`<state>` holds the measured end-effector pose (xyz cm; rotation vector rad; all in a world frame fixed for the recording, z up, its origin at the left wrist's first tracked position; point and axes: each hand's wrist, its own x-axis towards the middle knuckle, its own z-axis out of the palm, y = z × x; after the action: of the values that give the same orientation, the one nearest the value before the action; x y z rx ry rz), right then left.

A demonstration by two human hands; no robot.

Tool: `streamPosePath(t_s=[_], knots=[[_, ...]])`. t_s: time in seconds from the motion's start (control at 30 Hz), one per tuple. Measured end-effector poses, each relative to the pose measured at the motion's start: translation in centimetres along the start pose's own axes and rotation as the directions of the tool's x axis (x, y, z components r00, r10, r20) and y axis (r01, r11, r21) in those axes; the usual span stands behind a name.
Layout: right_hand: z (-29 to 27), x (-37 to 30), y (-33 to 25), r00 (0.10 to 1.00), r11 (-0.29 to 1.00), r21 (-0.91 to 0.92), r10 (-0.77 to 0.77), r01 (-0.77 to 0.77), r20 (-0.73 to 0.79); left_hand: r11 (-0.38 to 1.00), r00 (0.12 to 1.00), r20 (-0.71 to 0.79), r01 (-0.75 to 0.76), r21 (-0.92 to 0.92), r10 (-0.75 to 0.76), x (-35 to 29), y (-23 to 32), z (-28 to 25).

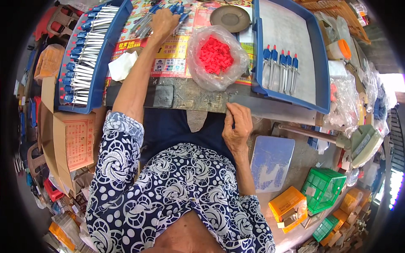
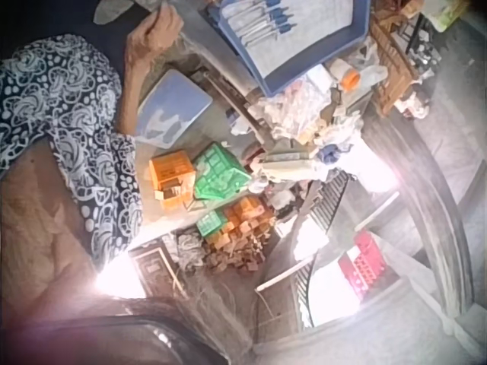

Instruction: Assembling small blue components by inserting red plastic pieces.

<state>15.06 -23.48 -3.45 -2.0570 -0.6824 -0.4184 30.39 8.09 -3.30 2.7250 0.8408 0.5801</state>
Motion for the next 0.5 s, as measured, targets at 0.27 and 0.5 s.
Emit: streamPosePath(t_s=[0.27,0.5], knots=[[0.5,0.5,0.9,0.999,0.998,0.049,0.035,-0.036,0.016,0.970,0.940,-0.282,-0.226,-0.086,0.194,-1.1,-1.9,3.3],[1.1,1.0,0.9,0.999,0.998,0.030,0.050,-0.050,0.010,0.985,0.974,-0.217,-0.104,-0.140,0.072,-1.1,0.1,-0.9]])
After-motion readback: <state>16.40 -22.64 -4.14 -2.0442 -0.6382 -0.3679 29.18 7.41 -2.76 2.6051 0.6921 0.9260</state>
